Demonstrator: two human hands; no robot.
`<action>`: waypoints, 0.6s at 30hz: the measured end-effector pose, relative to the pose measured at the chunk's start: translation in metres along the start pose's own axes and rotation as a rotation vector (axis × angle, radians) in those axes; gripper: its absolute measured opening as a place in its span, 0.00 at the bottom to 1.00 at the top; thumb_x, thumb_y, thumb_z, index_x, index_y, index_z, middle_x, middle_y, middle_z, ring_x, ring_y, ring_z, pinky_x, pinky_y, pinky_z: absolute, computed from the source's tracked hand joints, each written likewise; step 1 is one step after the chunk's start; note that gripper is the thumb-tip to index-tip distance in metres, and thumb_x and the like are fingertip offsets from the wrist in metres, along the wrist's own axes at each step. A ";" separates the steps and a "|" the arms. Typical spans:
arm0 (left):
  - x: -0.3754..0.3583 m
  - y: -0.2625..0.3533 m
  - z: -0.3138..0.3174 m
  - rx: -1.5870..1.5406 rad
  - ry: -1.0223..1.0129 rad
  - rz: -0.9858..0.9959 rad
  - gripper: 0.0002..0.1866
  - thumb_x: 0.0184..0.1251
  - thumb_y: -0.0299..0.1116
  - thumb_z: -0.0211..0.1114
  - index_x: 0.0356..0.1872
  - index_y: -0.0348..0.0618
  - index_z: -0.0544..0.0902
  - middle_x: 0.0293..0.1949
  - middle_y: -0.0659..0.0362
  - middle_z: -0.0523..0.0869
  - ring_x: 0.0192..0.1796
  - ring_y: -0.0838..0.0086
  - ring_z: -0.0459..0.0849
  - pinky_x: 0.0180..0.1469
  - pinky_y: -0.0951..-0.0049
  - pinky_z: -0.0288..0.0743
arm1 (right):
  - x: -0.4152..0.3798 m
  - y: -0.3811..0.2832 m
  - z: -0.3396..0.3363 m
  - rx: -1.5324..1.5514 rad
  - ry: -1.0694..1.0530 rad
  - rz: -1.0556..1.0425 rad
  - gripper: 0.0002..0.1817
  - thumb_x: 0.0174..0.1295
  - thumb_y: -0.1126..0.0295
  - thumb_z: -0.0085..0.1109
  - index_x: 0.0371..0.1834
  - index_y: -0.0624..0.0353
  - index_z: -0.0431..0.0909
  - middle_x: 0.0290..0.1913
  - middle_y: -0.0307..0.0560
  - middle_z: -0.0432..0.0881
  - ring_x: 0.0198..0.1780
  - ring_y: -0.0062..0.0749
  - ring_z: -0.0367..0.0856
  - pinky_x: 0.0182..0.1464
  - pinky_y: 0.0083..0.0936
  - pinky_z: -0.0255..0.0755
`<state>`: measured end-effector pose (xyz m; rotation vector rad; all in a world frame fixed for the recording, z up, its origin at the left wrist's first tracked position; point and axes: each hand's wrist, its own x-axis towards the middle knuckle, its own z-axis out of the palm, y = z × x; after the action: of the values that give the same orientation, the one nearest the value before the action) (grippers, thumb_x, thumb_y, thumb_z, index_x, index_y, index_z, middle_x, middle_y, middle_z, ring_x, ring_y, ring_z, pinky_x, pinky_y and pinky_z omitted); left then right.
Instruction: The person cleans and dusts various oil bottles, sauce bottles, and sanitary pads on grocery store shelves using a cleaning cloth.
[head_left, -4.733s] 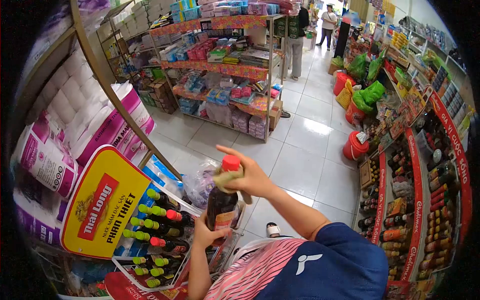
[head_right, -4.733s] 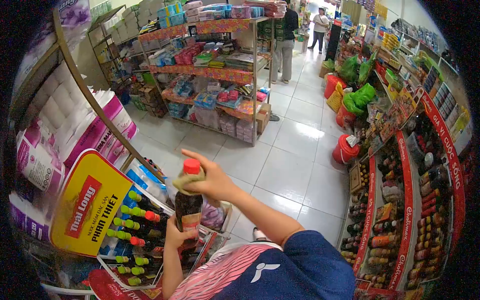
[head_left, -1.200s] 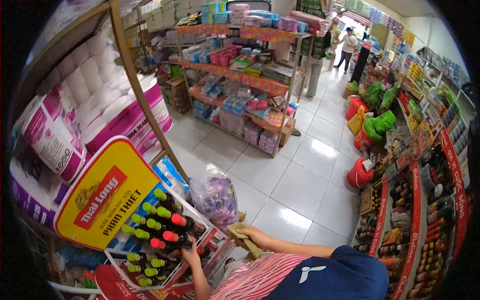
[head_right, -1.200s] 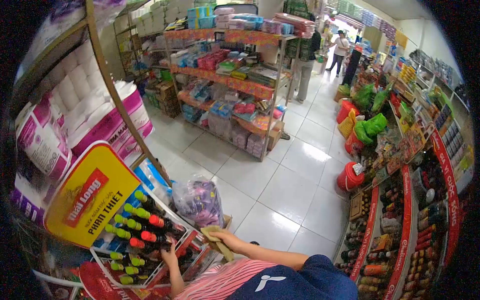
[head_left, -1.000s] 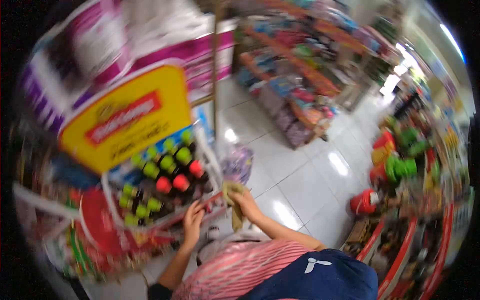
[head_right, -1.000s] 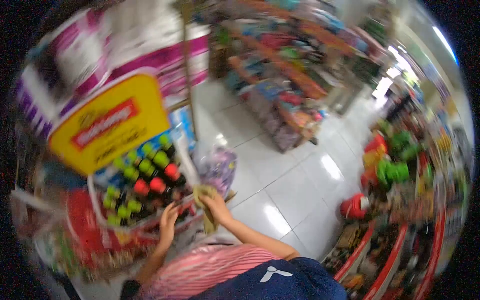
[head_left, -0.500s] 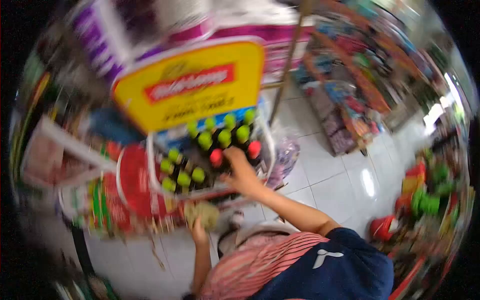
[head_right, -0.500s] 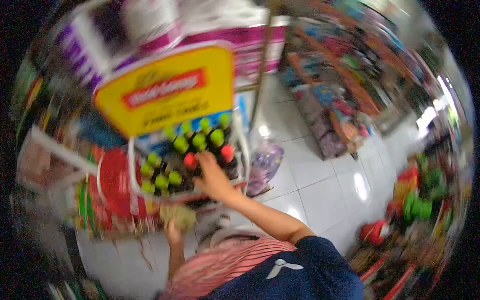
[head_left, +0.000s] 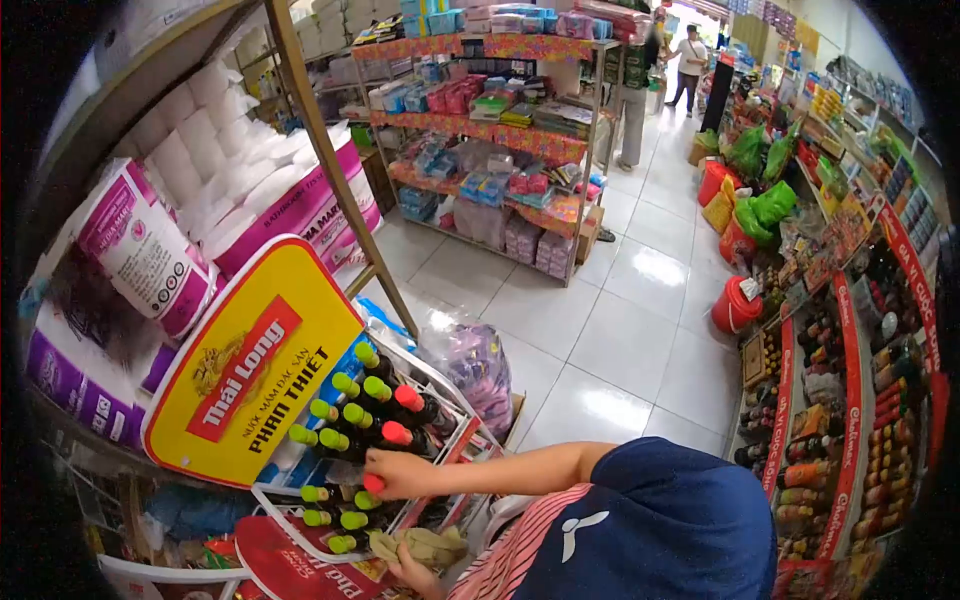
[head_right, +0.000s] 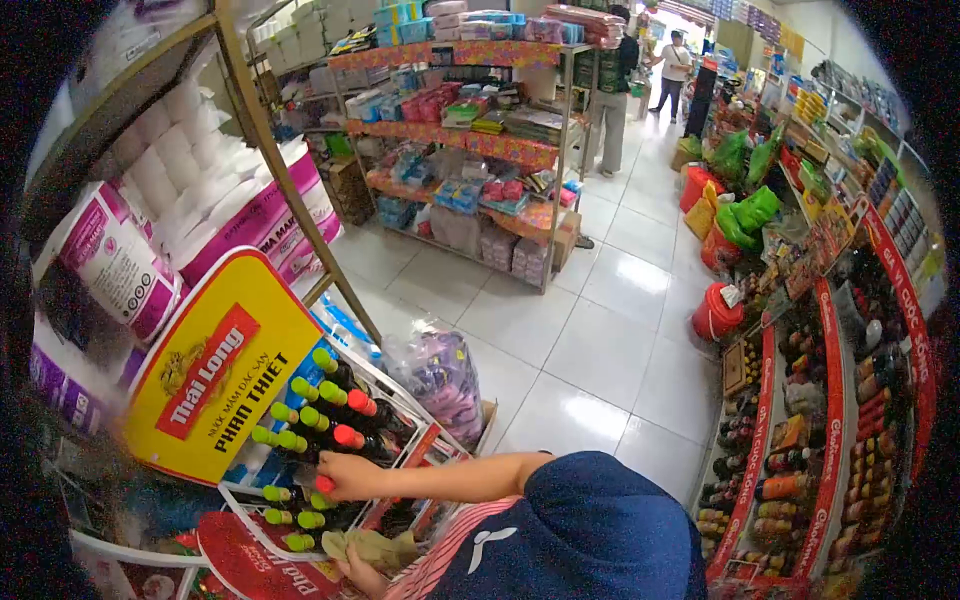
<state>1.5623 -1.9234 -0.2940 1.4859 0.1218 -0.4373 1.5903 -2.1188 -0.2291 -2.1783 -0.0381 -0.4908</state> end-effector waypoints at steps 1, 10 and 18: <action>0.002 0.003 0.005 -0.001 0.073 0.046 0.25 0.59 0.40 0.51 0.55 0.37 0.62 0.52 0.52 0.68 0.49 0.62 0.70 0.47 0.66 0.66 | -0.004 0.003 0.002 0.031 0.086 -0.082 0.17 0.36 0.70 0.61 0.30 0.62 0.68 0.34 0.51 0.66 0.35 0.45 0.70 0.37 0.37 0.66; -0.008 0.047 0.027 -0.067 0.188 0.235 0.31 0.58 0.41 0.53 0.59 0.37 0.55 0.54 0.49 0.66 0.53 0.65 0.68 0.52 0.67 0.64 | -0.003 0.000 0.005 0.340 0.180 0.132 0.13 0.31 0.75 0.59 0.24 0.60 0.70 0.26 0.47 0.72 0.34 0.43 0.71 0.38 0.32 0.64; -0.043 0.072 0.042 0.209 0.055 0.461 0.26 0.58 0.35 0.56 0.55 0.31 0.61 0.50 0.48 0.70 0.48 0.65 0.72 0.49 0.69 0.66 | -0.038 -0.073 -0.086 0.657 0.195 -0.085 0.09 0.47 0.72 0.61 0.20 0.59 0.69 0.25 0.39 0.75 0.32 0.26 0.72 0.46 0.28 0.63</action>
<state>1.5408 -1.9542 -0.2084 1.6724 -0.2280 -0.0358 1.5119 -2.1351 -0.1405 -1.4859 -0.1628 -0.6328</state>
